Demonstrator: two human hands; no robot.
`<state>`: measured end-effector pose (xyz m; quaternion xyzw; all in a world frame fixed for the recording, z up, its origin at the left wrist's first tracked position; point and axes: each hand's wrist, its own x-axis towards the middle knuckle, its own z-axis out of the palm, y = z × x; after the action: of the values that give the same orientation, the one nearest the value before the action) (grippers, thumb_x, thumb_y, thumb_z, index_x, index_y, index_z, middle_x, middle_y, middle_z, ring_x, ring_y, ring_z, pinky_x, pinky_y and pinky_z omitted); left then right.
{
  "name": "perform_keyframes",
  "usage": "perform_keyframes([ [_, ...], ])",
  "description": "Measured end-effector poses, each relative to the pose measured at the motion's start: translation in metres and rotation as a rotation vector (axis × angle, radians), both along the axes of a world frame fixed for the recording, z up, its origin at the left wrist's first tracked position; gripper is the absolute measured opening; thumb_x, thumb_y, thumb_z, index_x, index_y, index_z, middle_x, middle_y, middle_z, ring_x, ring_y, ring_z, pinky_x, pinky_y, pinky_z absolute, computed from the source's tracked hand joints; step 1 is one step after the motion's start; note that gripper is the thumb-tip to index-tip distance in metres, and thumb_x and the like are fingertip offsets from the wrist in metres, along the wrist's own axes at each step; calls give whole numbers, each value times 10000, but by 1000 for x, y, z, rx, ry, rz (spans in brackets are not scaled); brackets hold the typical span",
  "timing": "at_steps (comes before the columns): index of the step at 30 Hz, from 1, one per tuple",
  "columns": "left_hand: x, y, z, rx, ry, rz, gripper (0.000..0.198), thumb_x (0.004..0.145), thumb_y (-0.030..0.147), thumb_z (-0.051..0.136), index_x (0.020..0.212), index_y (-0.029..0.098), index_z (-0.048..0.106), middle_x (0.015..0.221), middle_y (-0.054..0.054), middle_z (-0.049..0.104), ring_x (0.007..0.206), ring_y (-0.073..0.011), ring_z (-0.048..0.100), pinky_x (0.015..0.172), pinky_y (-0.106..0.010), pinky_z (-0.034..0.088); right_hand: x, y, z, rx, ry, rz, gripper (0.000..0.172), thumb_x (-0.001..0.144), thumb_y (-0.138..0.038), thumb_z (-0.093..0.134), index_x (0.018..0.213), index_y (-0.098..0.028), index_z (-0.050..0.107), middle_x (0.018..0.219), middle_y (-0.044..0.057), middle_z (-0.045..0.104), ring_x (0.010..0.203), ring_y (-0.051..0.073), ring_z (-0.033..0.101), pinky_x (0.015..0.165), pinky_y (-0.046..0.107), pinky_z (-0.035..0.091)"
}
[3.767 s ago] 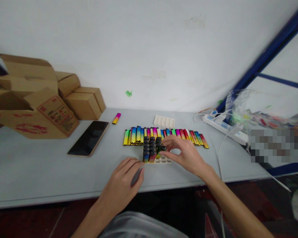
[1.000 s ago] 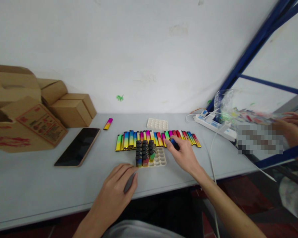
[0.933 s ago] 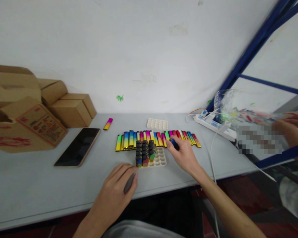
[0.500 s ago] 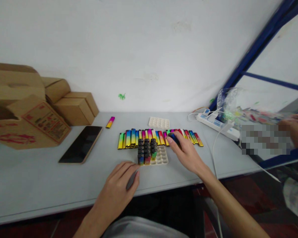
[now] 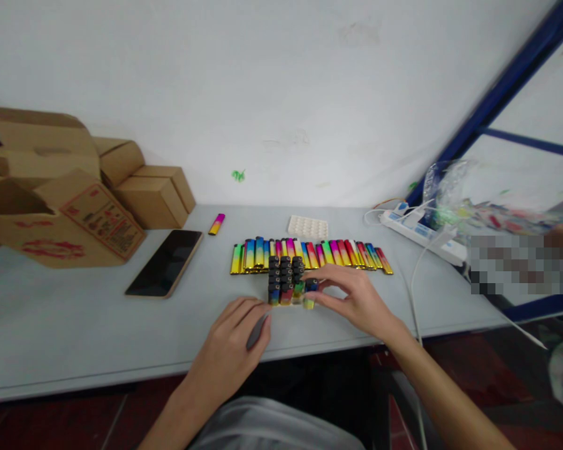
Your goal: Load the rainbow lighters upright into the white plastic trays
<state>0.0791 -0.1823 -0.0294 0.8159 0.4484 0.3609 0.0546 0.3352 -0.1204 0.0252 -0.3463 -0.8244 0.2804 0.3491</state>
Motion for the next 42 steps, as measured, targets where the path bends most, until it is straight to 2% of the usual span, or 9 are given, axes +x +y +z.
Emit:
perform_keyframes([
  [5, 0, 0, 0, 7, -6, 6, 182, 990, 114, 564, 1135, 178, 653, 1030, -72, 706, 1019, -233, 650, 958, -412, 549, -2, 0, -9, 7, 66, -8, 250, 955, -351, 718, 1175, -231, 728, 1101, 89, 729, 966, 208, 730, 830, 336, 658],
  [13, 0, 0, -2, 17, -1, -1, 170, 995, 112, 565, 1136, 163, 644, 1025, -73, 696, 1014, -229, 636, 956, -408, 544, -6, 1, -18, 135, 66, -82, 291, 906, -303, 781, 1147, -205, 653, 1019, 51, 751, 807, 163, 765, 769, 280, 674],
  [20, 0, 0, -2, 5, -2, -8, 163, 1001, 113, 560, 1138, 161, 635, 1030, -76, 684, 1014, -228, 622, 957, -413, 538, -10, -2, -20, 222, 21, -98, 278, 926, -279, 758, 1162, -209, 631, 999, 47, 732, 814, 173, 755, 775, 296, 658],
  [26, 0, 0, -2, -7, -10, -3, 183, 1001, 119, 556, 1155, 169, 643, 1039, -75, 690, 1025, -229, 631, 960, -407, 538, -11, -5, -26, 197, 18, -74, 259, 942, -263, 739, 1162, -213, 613, 1032, 51, 715, 849, 166, 739, 799, 283, 635],
  [30, 0, 0, -1, -8, -13, 1, 184, 997, 123, 555, 1143, 178, 654, 1038, -72, 699, 1026, -231, 643, 965, -411, 541, -12, -7, -22, 259, -65, -35, 198, 979, -253, 685, 1159, -206, 617, 1070, 84, 685, 957, 208, 709, 859, 336, 614],
  [34, 0, 0, -1, 5, -4, 6, 173, 999, 126, 548, 1125, 177, 657, 1026, -73, 705, 1014, -232, 651, 949, -414, 553, -8, -10, -14, 247, -104, 18, 247, 990, -285, 670, 1219, -203, 623, 1160, 110, 654, 1070, 223, 681, 947, 359, 584],
  [38, 0, 0, -1, 15, 3, 6, 174, 1004, 134, 545, 1132, 183, 652, 1027, -72, 708, 1013, -231, 653, 948, -416, 558, 2, -4, -7, 199, -69, -14, 291, 1003, -296, 657, 1279, -220, 600, 1076, 71, 709, 970, 195, 706, 894, 336, 588],
  [42, 0, 0, -1, 29, -10, 5, 170, 999, 127, 553, 1125, 176, 655, 1018, -69, 710, 1000, -224, 656, 942, -407, 562, 13, 29, 0, 197, -75, -123, 125, 1020, -267, 613, 1111, -215, 680, 1029, 62, 753, 907, 199, 722, 849, 344, 588],
])
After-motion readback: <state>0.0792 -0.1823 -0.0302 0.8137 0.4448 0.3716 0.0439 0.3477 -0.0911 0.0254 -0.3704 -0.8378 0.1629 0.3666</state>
